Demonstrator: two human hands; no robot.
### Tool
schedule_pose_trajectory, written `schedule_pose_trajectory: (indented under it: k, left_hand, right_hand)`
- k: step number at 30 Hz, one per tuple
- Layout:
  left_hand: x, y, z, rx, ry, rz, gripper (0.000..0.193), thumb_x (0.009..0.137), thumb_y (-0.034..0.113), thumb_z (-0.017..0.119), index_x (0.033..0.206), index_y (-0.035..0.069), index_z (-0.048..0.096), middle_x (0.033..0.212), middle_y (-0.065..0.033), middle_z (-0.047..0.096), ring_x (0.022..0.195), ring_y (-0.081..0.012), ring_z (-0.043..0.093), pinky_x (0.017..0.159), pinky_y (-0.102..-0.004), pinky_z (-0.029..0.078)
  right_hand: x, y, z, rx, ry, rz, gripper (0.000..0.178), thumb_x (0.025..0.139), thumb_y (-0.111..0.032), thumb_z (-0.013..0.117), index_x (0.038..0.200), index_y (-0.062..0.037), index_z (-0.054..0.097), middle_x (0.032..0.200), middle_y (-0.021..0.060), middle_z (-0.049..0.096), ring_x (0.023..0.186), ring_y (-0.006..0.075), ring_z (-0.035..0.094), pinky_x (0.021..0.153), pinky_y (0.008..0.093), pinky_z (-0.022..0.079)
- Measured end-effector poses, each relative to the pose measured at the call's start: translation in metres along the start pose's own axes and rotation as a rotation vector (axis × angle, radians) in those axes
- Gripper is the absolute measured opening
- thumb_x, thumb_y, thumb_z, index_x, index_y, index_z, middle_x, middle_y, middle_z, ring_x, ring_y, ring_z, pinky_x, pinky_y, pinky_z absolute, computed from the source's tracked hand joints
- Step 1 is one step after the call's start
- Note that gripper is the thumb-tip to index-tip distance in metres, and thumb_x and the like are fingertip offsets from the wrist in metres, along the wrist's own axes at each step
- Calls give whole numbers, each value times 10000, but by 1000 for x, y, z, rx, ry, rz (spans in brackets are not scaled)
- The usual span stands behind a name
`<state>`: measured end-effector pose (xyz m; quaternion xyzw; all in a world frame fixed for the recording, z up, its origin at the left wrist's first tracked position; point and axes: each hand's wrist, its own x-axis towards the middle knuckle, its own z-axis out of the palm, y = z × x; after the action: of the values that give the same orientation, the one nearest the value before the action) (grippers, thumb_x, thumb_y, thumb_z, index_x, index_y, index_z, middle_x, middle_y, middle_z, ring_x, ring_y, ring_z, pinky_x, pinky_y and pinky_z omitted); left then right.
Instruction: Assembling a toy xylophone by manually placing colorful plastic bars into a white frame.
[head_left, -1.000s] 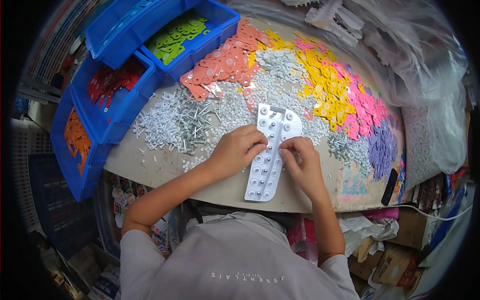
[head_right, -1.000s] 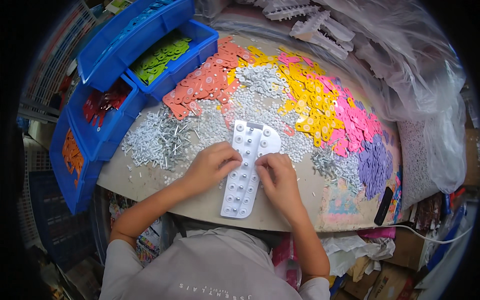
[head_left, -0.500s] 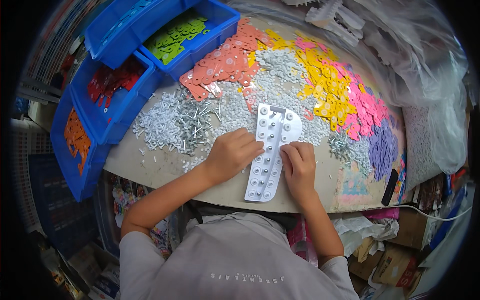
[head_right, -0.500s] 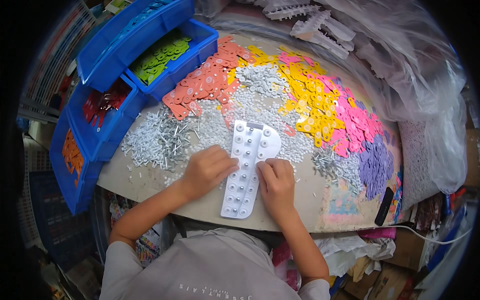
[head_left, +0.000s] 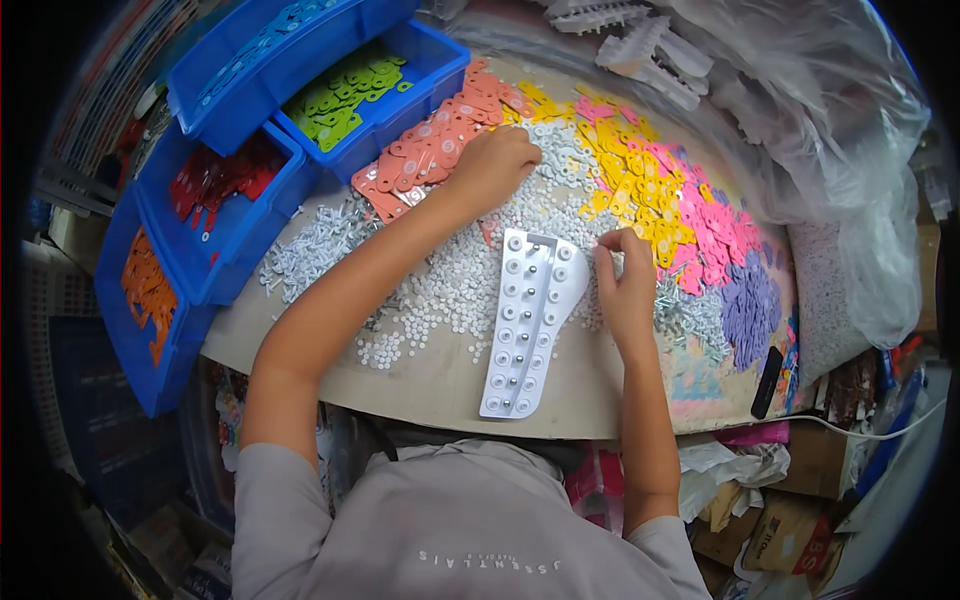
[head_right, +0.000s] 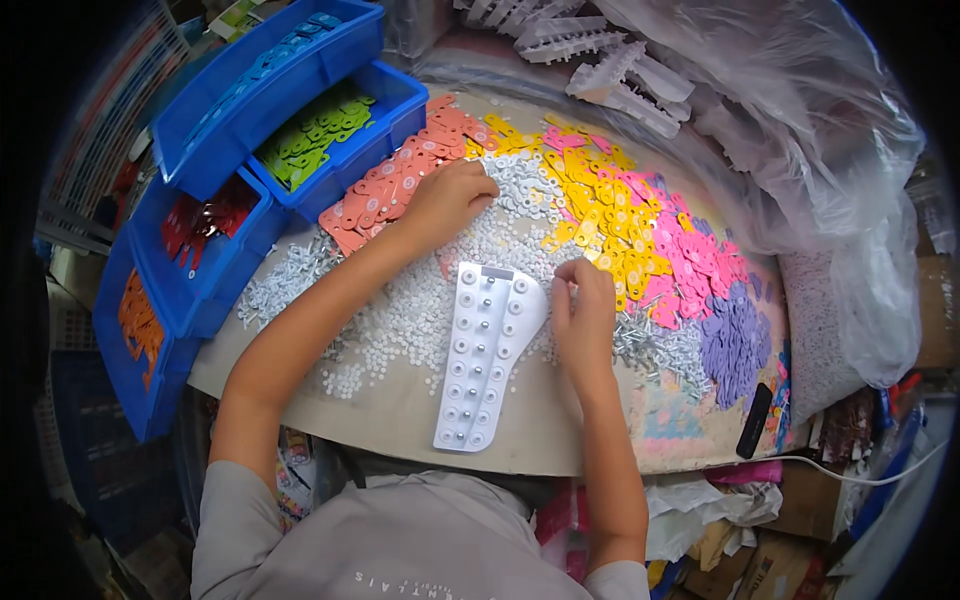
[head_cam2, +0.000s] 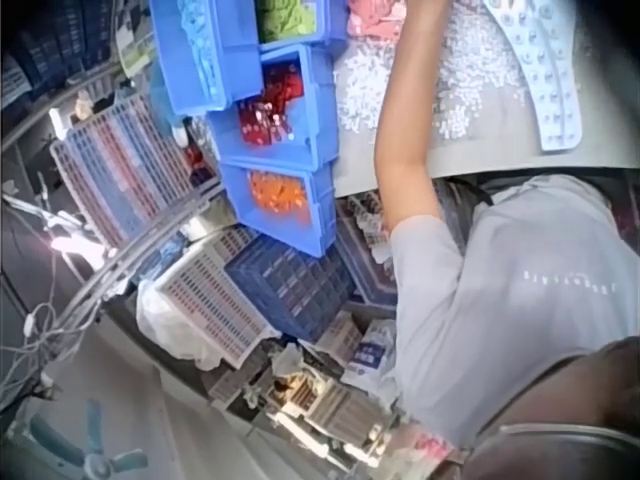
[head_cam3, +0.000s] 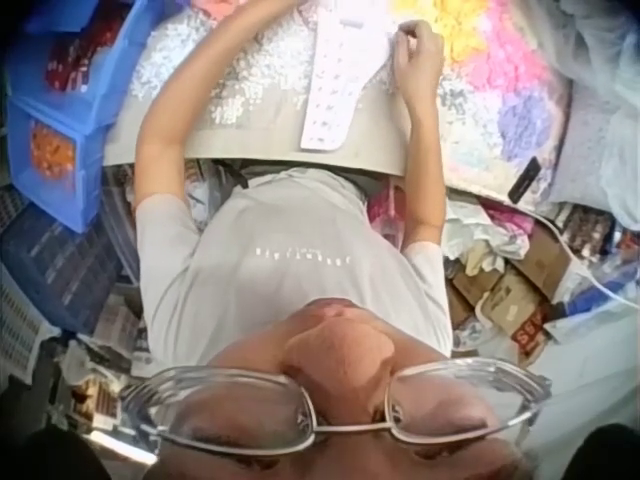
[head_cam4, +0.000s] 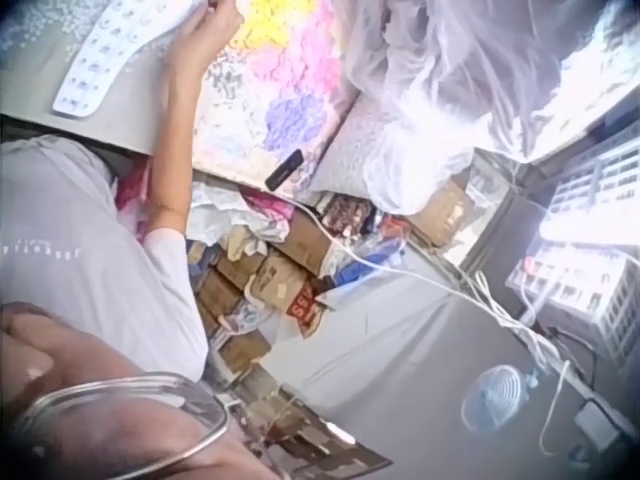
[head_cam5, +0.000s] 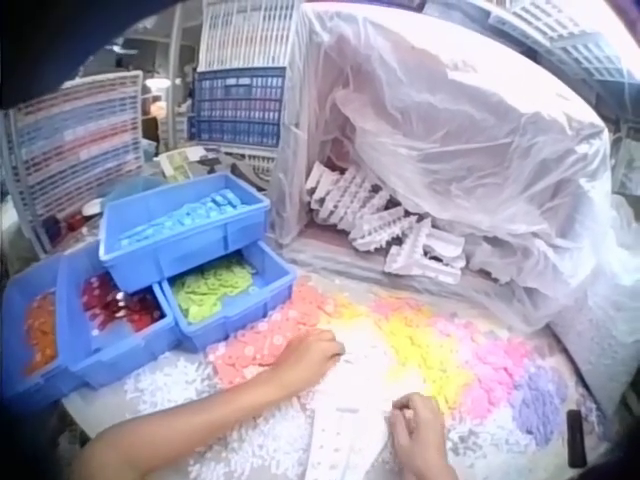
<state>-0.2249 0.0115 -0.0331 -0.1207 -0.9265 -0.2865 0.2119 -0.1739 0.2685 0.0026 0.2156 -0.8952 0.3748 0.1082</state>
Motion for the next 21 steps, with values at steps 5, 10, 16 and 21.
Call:
schedule_pose_trajectory:
  k: [5, 10, 16, 21]
  left_hand:
    - [3, -2, 17, 68, -61, -16, 69, 847, 130, 697, 893, 88, 726, 915, -73, 657, 977, -272, 644, 836, -417, 524]
    - [3, -2, 19, 78, -38, -34, 77, 844, 139, 700, 899, 93, 729, 924, -69, 660, 973, -275, 652, 832, -423, 528]
    - [6, -1, 21, 59, -55, -55, 83, 839, 138, 699, 901, 93, 729, 921, -75, 673, 964, -275, 655, 829, -427, 526]
    - [5, 12, 10, 47, -27, -72, 73, 829, 108, 688, 878, 72, 728, 931, -107, 697, 941, -303, 659, 818, -432, 527]
  right_hand:
    - [39, 13, 6, -180, -134, -101, 60, 864, -26, 680, 908, -17, 641, 887, 146, 662, 879, 334, 598, 786, 425, 474]
    - [80, 27, 35, -243, -45, -184, 63, 867, -57, 690, 926, -36, 680, 901, 152, 679, 886, 344, 609, 795, 442, 478]
    - [95, 39, 63, -253, -36, -192, 63, 832, -101, 710, 861, -55, 678, 872, 132, 668, 872, 347, 606, 749, 470, 465]
    - [85, 37, 56, -161, 21, -186, 72, 833, -56, 701, 879, -33, 651, 869, 141, 663, 843, 343, 606, 784, 459, 483]
